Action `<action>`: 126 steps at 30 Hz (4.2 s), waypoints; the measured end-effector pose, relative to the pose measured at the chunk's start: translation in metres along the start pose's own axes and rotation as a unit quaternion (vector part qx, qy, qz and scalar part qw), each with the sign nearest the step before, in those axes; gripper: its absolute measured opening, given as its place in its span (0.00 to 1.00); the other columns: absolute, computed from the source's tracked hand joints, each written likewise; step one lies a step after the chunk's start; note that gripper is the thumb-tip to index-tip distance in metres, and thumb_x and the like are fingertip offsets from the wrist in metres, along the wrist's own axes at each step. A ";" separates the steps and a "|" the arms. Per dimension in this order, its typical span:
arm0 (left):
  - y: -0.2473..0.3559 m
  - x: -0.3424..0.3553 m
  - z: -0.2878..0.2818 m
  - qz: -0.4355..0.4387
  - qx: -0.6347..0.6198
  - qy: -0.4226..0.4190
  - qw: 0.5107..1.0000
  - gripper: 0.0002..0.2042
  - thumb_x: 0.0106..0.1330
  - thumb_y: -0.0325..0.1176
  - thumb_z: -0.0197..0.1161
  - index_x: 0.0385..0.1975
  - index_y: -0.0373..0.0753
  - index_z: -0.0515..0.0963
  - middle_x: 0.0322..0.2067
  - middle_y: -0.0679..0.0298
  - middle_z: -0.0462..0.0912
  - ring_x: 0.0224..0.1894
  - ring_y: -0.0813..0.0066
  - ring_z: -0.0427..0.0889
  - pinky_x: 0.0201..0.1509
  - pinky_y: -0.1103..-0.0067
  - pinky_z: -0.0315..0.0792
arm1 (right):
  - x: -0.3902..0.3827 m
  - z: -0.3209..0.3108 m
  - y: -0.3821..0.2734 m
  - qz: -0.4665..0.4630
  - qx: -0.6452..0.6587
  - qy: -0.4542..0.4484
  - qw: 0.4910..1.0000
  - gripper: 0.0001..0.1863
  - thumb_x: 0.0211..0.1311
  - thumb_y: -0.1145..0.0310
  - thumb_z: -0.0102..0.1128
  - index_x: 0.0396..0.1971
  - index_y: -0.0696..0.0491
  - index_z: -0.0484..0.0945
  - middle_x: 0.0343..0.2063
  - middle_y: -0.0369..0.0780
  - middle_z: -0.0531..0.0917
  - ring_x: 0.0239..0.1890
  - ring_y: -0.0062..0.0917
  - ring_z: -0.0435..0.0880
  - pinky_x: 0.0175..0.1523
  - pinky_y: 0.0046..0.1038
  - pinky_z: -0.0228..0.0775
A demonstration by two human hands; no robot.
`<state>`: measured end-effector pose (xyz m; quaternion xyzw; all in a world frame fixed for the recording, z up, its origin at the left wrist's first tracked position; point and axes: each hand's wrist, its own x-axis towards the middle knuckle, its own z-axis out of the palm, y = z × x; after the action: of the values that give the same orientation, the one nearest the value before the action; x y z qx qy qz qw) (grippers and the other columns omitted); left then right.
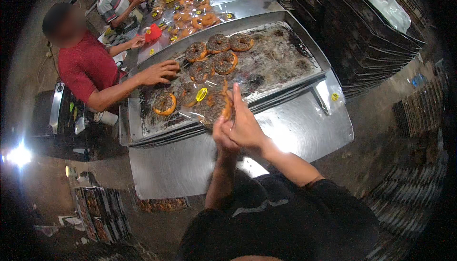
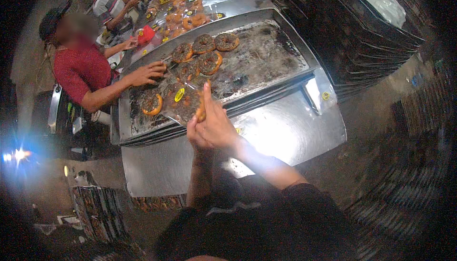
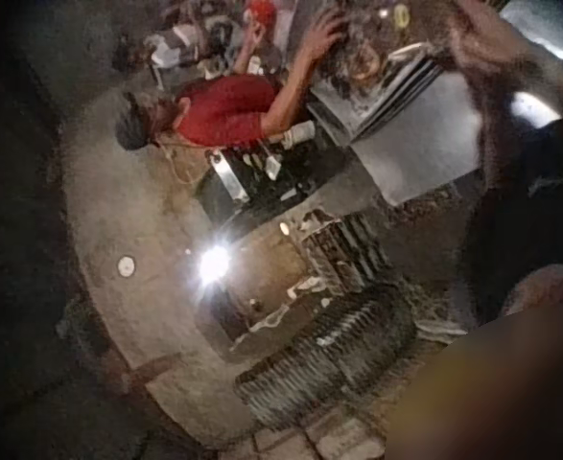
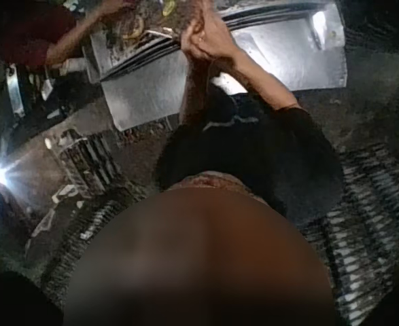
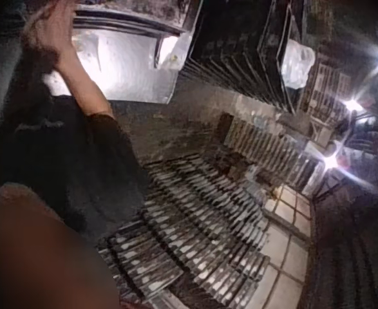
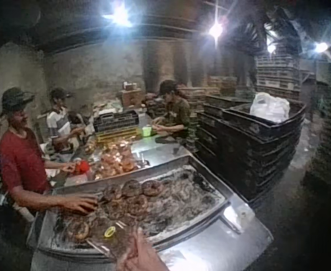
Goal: The person repeatedly picks doughnuts from a metal tray, places them into clear plastic bags, and sets the bags aside. The person also moves full trays to a lower rack and brings new trays to the work surface. Other workers are visible in the background performing similar packaging tasks.
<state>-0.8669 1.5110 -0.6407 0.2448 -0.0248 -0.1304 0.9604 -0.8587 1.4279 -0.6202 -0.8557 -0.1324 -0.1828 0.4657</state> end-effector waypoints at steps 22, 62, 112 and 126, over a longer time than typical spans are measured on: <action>-0.073 -0.041 -0.174 -0.135 0.613 -0.004 0.779 0.11 0.58 0.34 0.57 0.36 0.35 0.77 0.35 0.57 0.80 0.44 0.74 0.77 0.47 0.78 0.69 | -0.126 -0.015 0.110 0.151 0.082 -0.476 0.862 0.12 0.58 0.60 0.54 0.33 0.54 0.75 0.26 0.38 0.79 0.31 0.24 0.77 0.40 0.26 0.69; 0.105 -0.061 -0.081 0.465 -0.027 0.329 0.821 0.27 0.60 0.40 0.53 0.58 0.39 0.56 0.45 0.58 0.66 0.53 0.61 0.66 0.57 0.56 0.63 | 0.085 0.055 0.047 0.084 -0.113 -0.198 0.970 0.48 0.41 0.51 0.60 0.60 0.60 0.50 0.52 0.60 0.60 0.54 0.55 0.60 0.58 0.47 0.53; -0.062 -0.037 -0.050 -0.153 0.623 -0.117 0.758 0.08 0.56 0.31 0.61 0.29 0.33 0.79 0.24 0.61 0.80 0.25 0.79 0.78 0.31 0.81 0.70 | -0.153 -0.033 0.063 0.216 -0.103 -0.043 0.970 0.06 0.58 0.72 0.51 0.28 0.59 0.73 0.14 0.45 0.76 0.18 0.31 0.78 0.24 0.29 0.69; 0.013 0.019 -0.012 0.007 0.019 0.042 0.999 0.29 0.60 0.43 0.58 0.59 0.42 0.56 0.44 0.61 0.68 0.47 0.70 0.70 0.53 0.67 0.68 | 0.002 -0.009 0.024 0.311 0.683 -0.202 0.630 0.33 0.59 0.47 0.47 0.61 0.46 0.56 0.58 0.40 0.63 0.57 0.29 0.66 0.60 0.32 0.56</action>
<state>-0.8442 1.5225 -0.6456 0.2685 0.0115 -0.1131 0.9566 -0.8490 1.4074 -0.6323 -0.2988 -0.0361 0.2929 0.9075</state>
